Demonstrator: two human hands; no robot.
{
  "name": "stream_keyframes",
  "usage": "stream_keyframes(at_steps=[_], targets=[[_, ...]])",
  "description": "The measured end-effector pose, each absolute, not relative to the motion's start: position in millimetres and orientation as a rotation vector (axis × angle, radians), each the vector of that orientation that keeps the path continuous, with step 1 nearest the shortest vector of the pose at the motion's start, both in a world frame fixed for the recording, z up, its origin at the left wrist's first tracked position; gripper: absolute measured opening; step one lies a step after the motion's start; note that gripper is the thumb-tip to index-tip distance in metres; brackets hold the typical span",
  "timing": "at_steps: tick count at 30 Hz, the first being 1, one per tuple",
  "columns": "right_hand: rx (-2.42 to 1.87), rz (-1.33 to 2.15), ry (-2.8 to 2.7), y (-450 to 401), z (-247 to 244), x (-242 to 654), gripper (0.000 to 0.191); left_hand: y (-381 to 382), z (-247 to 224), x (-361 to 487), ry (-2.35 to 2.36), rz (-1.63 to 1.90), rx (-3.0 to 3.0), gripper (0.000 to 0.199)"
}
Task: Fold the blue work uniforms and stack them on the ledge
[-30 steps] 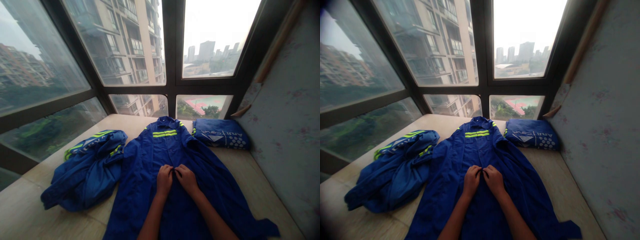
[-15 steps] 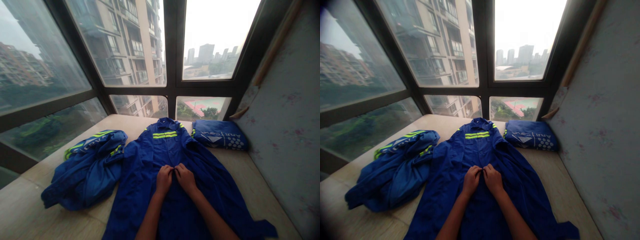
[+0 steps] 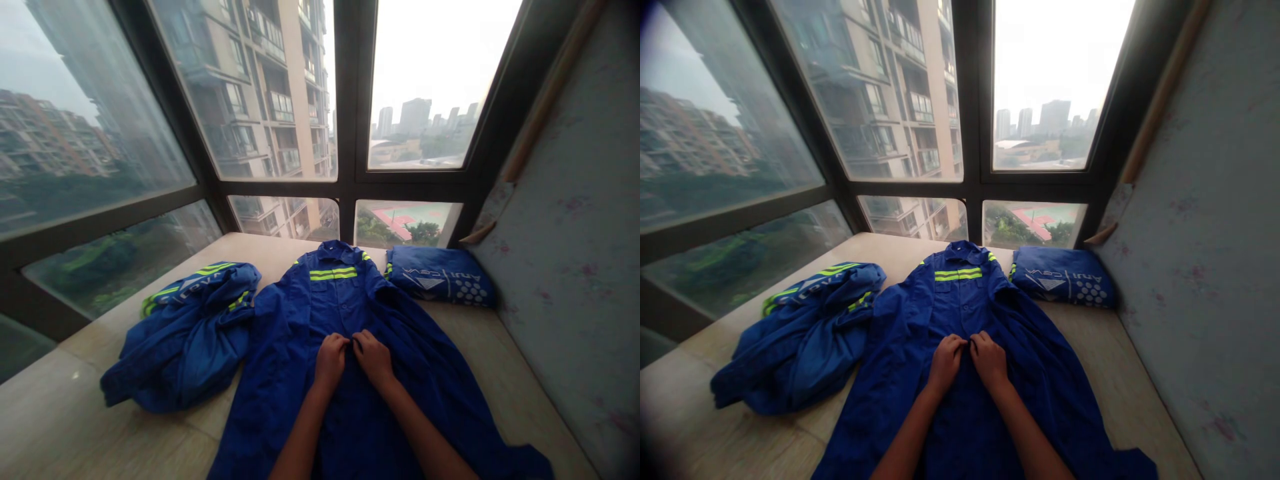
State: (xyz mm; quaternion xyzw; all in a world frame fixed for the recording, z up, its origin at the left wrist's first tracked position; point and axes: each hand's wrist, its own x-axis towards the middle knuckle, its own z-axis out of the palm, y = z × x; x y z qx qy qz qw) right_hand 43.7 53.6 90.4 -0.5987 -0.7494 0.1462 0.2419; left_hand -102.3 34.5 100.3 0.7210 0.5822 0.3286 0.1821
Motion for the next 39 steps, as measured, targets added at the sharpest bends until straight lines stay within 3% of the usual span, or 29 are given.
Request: stream_keyframes(at_steps=[7, 15, 19, 22, 27, 39], targets=[[-1.621, 0.398, -1.888, 58, 93, 47, 0.028, 29, 111, -111, 1.623, 0.897, 2.054, 0.03], [-1.769, 0.269, -1.717, 70, 111, 106, 0.03, 24, 143, -170, 1.903, 0.798, 2.013, 0.041], [-1.723, 0.075, -1.866, 75, 138, 81, 0.032, 31, 157, -156, 1.92, 0.732, 2.05, 0.039], [-1.566, 0.118, -1.979, 83, 149, 40, 0.034, 48, 163, -125, 1.853, 0.757, 2.104, 0.045], [-1.546, 0.375, -1.956, 112, 130, 9, 0.03, 90, 147, -95, 1.917, 0.834, 2.036, 0.039], [-1.424, 0.534, -1.816, 131, 82, 24, 0.022, 105, 106, -103, 1.97, 0.81, 2.014, 0.028]])
